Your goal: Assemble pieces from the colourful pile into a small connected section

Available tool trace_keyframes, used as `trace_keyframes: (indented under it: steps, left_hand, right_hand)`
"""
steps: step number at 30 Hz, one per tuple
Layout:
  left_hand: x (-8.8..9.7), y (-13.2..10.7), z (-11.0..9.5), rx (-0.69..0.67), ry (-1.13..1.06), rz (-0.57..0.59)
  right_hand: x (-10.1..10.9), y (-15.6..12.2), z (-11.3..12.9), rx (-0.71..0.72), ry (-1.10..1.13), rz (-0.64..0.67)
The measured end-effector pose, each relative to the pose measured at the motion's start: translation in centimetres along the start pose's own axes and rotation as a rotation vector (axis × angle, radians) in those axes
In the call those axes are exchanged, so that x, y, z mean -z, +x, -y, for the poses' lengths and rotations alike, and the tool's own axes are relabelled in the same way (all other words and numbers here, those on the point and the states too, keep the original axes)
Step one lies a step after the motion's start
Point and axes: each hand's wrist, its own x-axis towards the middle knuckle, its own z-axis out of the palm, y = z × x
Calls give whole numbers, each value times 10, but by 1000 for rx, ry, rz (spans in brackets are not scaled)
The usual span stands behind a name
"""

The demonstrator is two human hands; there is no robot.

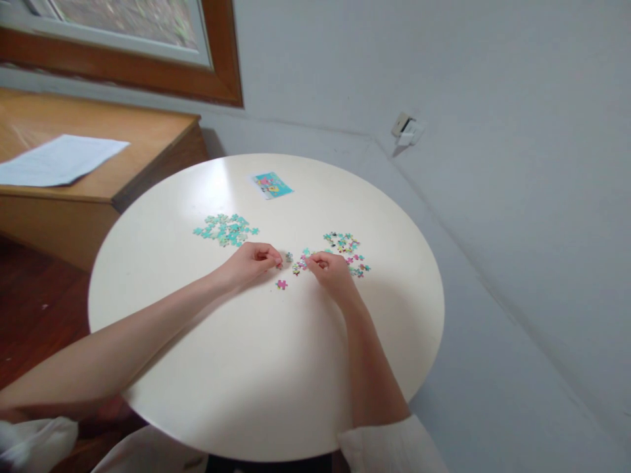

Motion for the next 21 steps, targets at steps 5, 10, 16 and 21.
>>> trace_keyframes:
  steps: [5, 10, 16, 21]
  left_hand:
    - [0, 3, 7, -39, 46, -5]
    - [1, 2, 7, -49, 80, -2]
    - [3, 3, 7, -66, 85, -1]
    - [3, 4, 10, -80, 82, 2]
  right_hand:
    - [21, -3, 0, -104, -39, 135]
    - [27, -7, 4, -168, -132, 295]
    - [26, -7, -1, -150, -192, 384]
    - [27, -8, -2, -192, -226, 398]
